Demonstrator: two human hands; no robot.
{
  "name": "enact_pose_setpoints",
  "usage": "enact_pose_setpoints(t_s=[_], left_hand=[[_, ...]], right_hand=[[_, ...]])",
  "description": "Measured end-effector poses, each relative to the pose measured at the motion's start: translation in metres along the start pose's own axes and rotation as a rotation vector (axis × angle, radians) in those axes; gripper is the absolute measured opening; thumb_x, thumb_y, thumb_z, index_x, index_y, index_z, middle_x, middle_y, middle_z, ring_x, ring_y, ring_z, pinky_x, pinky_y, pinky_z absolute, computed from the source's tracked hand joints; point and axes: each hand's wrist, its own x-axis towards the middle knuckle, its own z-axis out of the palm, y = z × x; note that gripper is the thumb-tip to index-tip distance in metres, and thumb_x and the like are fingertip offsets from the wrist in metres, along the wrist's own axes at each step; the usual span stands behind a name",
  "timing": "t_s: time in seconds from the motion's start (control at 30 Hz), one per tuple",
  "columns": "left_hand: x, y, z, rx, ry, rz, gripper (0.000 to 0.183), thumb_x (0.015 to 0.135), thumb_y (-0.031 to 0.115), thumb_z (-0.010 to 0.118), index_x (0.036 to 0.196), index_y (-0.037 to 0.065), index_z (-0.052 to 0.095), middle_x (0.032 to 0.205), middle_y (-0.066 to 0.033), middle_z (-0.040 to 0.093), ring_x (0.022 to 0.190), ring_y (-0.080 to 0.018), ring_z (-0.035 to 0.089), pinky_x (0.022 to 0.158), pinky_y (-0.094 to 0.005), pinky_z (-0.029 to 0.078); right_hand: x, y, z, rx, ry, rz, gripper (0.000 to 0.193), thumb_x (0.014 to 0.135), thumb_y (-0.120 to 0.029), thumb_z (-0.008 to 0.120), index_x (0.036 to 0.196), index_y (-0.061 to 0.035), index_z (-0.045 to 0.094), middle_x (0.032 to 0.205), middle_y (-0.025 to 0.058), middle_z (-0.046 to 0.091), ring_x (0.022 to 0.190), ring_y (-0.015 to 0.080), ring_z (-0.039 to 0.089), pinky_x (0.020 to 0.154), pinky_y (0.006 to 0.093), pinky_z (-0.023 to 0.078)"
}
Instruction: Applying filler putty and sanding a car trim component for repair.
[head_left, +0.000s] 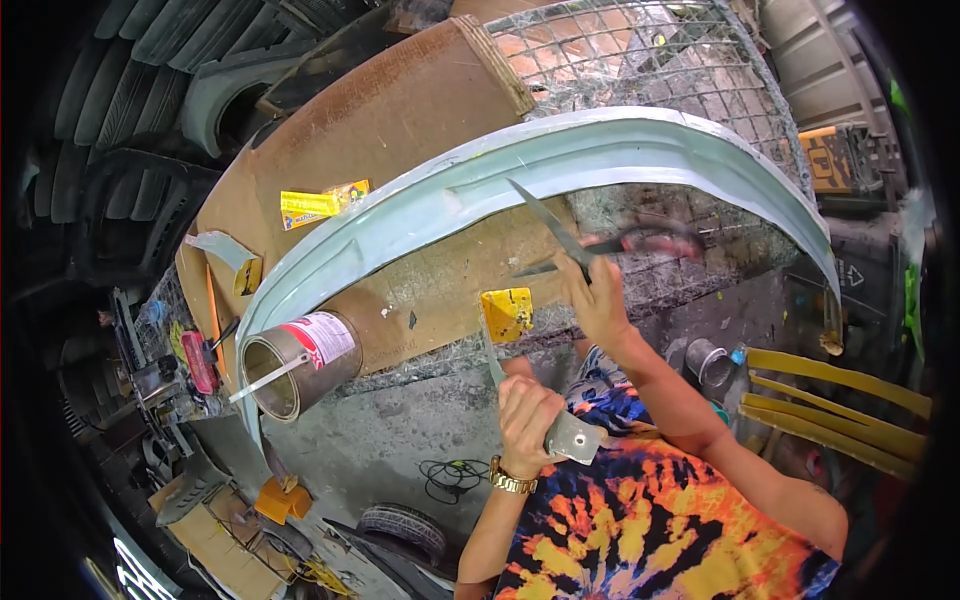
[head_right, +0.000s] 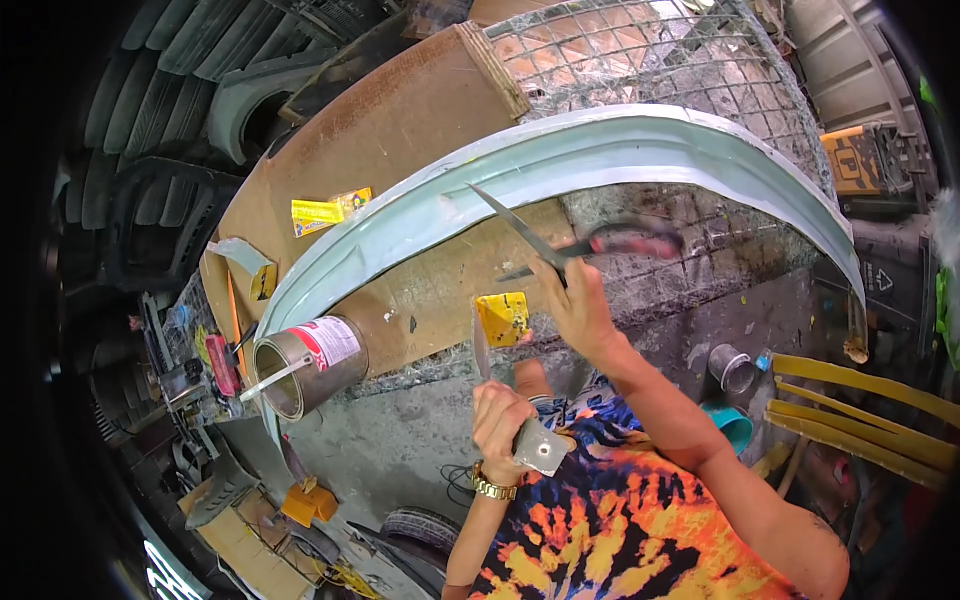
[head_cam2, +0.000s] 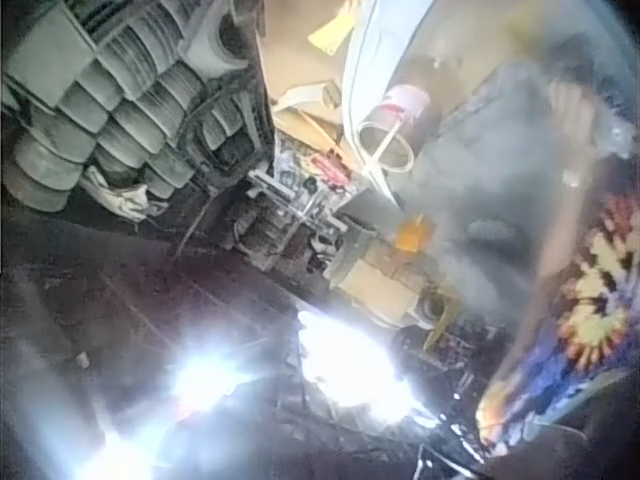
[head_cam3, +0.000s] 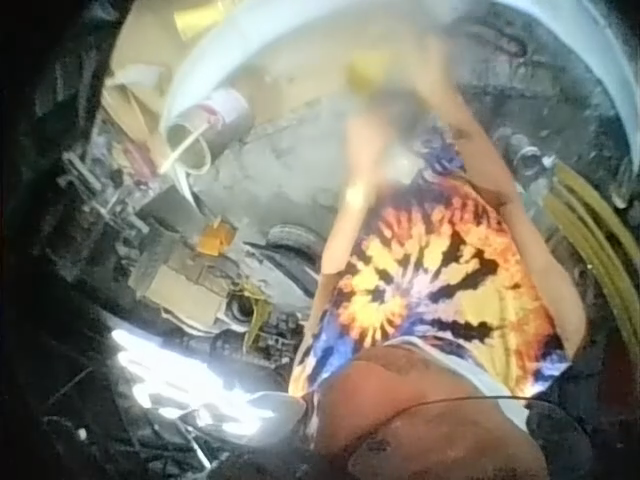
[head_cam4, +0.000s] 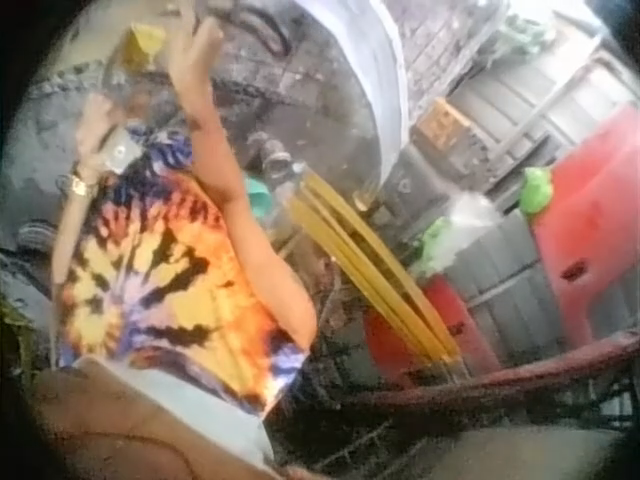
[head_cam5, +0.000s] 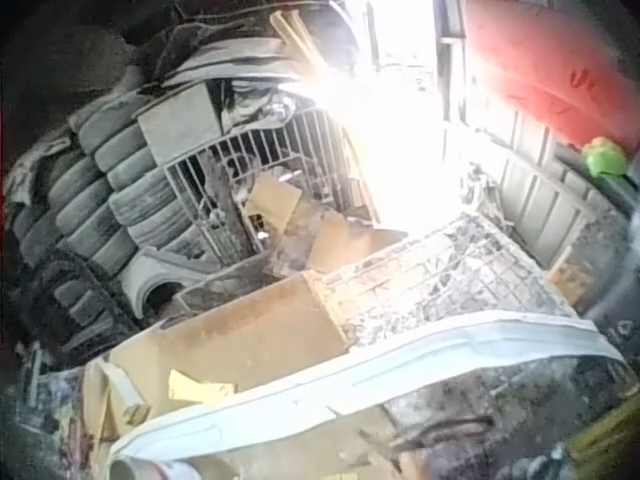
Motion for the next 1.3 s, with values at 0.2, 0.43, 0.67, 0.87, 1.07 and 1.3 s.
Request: enact_pose_setpoints(t_s=[0.2,0.43,0.67,0.87,1.07,1.3], left_hand=[[-0.008,-0.007,0.003,-0.021,-0.005,-0.004,0.043,0.066,0.040,0.073,0.081,0.002,0.059,0.075,-0.0089,0.055,0.070,-0.0292,0.054,0.074,-0.0430,0.043],[0.002,-0.008,0.005,0.010,-0.059,-0.025,0.045,0.067,0.042,0.073,0.081,0.002,0.059,0.076,-0.0095,0.056,0.071,-0.0297,0.054,0.074,-0.0438,0.043],[-0.001,-0.002,-0.001,-0.060,-0.065,-0.035,0.045,0.067,0.042,0.073,0.079,0.002,0.059,0.076,-0.0094,0.056,0.072,-0.0308,0.054,0.075,-0.0445,0.043],[-0.003,-0.004,-0.004,0.030,-0.002,0.007,0.046,0.067,0.042,0.082,0.075,0.005,0.056,0.069,-0.0074,0.053,0.066,-0.0293,0.053,0.069,-0.0408,0.043],[-0.003,-0.007,0.000,0.021,0.030,0.033,0.048,0.067,0.044,0.081,0.073,0.004,0.056,0.067,-0.0077,0.053,0.063,-0.0285,0.051,0.067,-0.0403,0.043],[0.003,-0.011,-0.002,-0.003,0.052,0.010,0.051,0.068,0.046,0.081,0.076,0.004,0.054,0.066,-0.0073,0.052,0.062,-0.0274,0.051,0.066,-0.0392,0.043]], right_hand=[[-0.001,0.082,0.010,-0.426,-0.018,-0.298,0.020,0.093,-0.012,0.061,0.088,0.0038,0.049,0.060,0.0181,0.047,0.050,0.0284,0.048,0.050,0.0399,0.038],[0.007,0.076,0.018,-0.368,-0.090,-0.346,0.025,0.093,-0.016,0.062,0.087,0.0041,0.049,0.057,0.0170,0.045,0.046,0.0159,0.047,0.044,0.0364,0.036],[0.001,0.063,0.015,-0.215,0.122,-0.471,0.019,0.092,-0.012,0.061,0.089,0.0041,0.052,0.063,0.0251,0.053,0.052,0.0371,0.054,0.052,0.0441,0.041],[0.005,0.029,0.014,-0.025,-0.102,0.086,0.019,0.095,-0.015,0.058,0.091,0.0028,0.054,0.067,0.0227,0.056,0.054,0.0234,0.053,0.051,0.0369,0.042],[-0.032,0.086,0.031,-0.357,-0.056,-0.554,0.018,0.091,-0.011,0.061,0.094,0.0023,0.050,0.067,0.0214,0.056,0.061,0.0322,0.062,0.055,0.0398,0.046],[-0.012,0.038,0.018,-0.128,-0.075,-0.093,0.024,0.092,-0.016,0.062,0.086,0.0037,0.048,0.060,0.0226,0.053,0.053,0.0361,0.058,0.050,0.0436,0.043]])
